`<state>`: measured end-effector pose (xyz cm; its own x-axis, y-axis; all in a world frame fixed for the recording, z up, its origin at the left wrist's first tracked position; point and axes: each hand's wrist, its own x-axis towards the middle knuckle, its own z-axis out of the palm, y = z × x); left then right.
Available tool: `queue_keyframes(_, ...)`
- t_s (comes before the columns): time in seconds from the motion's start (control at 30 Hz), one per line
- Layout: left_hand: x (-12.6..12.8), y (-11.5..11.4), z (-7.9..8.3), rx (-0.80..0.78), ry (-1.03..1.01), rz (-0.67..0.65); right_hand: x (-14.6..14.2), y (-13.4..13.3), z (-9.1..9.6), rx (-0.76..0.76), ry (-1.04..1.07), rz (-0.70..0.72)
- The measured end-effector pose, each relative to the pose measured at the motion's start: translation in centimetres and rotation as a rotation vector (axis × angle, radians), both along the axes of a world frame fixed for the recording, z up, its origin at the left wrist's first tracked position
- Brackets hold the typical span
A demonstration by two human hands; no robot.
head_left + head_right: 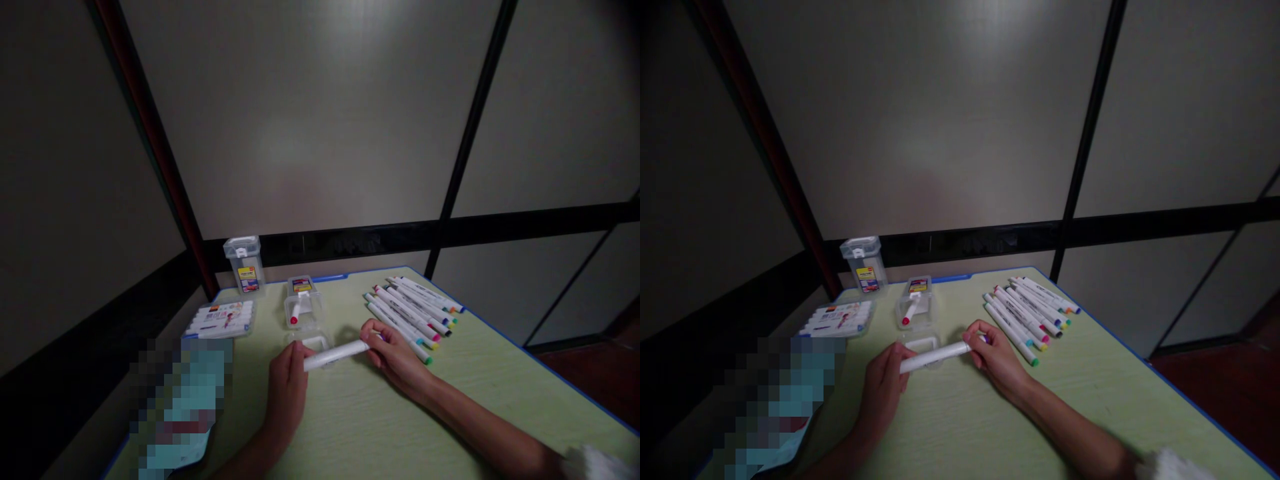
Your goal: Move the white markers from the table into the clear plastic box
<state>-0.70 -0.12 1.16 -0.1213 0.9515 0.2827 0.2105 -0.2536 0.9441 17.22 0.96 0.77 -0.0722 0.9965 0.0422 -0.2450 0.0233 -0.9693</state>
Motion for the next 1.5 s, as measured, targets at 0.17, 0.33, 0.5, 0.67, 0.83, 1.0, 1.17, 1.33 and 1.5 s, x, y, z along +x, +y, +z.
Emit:
queue_keyframes(0.17, -0.02, 0.00, 0.30, -0.015, -0.023, 0.014, 0.22, 0.21, -0.04, 0.034, 0.027, 0.012)
queue_keyframes(0.33, 0.03, 0.07, 0.39, -0.026, -0.065, 0.000, 0.44, 0.26, 0.04, 0.053, 0.066, 0.060)
queue_keyframes(0.5, 0.23, -0.02, 0.34, -0.075, -0.096, -0.005, 0.48, 0.24, -0.19, 0.029, 0.104, 0.069)
queue_keyframes(0.67, 0.22, -0.07, 0.23, -0.074, -0.100, -0.003, 0.53, 0.46, -0.50, 0.020, 0.144, 0.092)
queue_keyframes(0.83, 0.21, 0.09, 0.02, -0.060, -0.073, -0.012, 0.49, 0.44, -0.31, 0.018, 0.150, 0.084)
queue_keyframes(1.0, 0.14, 0.05, -0.10, -0.047, -0.030, -0.026, 0.48, 0.36, -0.21, 0.011, 0.139, 0.074)
queue_keyframes(1.17, -0.04, 0.04, -0.13, -0.002, 0.022, -0.044, 0.44, 0.50, -0.43, 0.009, 0.138, 0.092)
queue_keyframes(1.33, -0.12, 0.10, -0.36, 0.014, 0.011, -0.051, 0.32, 0.54, -0.27, 0.003, 0.144, 0.100)
queue_keyframes(1.5, -0.08, 0.11, -0.54, 0.015, 0.006, -0.045, 0.28, 0.47, -0.06, -0.002, 0.141, 0.105)
